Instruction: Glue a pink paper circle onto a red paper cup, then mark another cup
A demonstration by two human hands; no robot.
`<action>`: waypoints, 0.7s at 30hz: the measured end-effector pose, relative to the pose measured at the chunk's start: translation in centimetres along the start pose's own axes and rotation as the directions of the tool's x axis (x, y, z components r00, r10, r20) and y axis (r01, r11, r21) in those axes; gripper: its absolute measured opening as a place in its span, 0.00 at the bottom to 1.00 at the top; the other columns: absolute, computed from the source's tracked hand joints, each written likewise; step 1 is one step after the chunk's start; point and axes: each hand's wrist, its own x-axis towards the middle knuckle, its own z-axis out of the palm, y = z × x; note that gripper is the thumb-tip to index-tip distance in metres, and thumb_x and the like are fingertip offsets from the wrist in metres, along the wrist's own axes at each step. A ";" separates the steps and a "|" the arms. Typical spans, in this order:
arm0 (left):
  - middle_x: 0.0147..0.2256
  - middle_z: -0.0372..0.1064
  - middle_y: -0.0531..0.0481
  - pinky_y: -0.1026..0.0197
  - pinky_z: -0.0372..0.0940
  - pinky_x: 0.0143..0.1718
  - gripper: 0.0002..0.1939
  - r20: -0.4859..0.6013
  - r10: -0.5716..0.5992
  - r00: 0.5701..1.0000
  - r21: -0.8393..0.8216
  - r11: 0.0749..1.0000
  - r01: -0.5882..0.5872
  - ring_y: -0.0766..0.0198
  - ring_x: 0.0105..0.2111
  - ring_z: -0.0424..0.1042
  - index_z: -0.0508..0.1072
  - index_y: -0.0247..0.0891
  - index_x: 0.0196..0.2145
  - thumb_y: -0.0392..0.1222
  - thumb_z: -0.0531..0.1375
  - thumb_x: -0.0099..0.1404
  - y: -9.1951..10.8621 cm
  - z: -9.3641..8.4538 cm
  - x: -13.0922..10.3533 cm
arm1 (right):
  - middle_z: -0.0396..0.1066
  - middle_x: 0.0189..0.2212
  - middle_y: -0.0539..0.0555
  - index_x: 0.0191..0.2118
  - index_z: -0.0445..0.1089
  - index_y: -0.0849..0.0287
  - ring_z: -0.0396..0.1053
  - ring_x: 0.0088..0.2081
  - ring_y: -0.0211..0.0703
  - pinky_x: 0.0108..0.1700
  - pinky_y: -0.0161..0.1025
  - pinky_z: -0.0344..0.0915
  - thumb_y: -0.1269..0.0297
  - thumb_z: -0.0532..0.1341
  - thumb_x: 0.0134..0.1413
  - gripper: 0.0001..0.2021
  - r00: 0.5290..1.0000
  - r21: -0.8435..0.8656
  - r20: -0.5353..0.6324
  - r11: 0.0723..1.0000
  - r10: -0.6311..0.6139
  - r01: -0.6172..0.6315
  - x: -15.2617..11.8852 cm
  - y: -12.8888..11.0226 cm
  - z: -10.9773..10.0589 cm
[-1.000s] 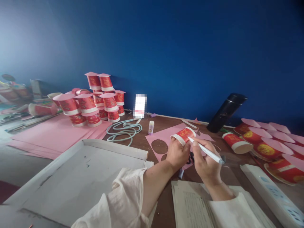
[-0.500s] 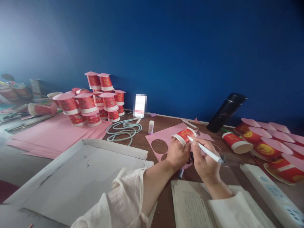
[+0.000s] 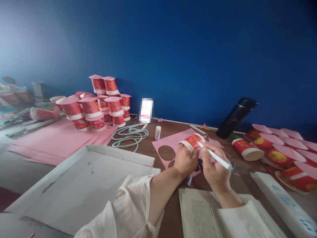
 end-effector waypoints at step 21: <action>0.54 0.70 0.43 0.51 0.63 0.58 0.22 0.141 0.209 0.968 -0.204 0.963 -0.179 0.53 0.55 0.69 0.66 0.41 0.58 0.48 0.56 0.68 0.9 -0.1 -0.5 | 0.75 0.44 0.58 0.51 0.70 0.57 0.75 0.37 0.45 0.41 0.46 0.71 0.46 0.60 0.57 0.23 0.777 0.433 0.152 0.665 0.611 -0.608 0.6 2.2 0.7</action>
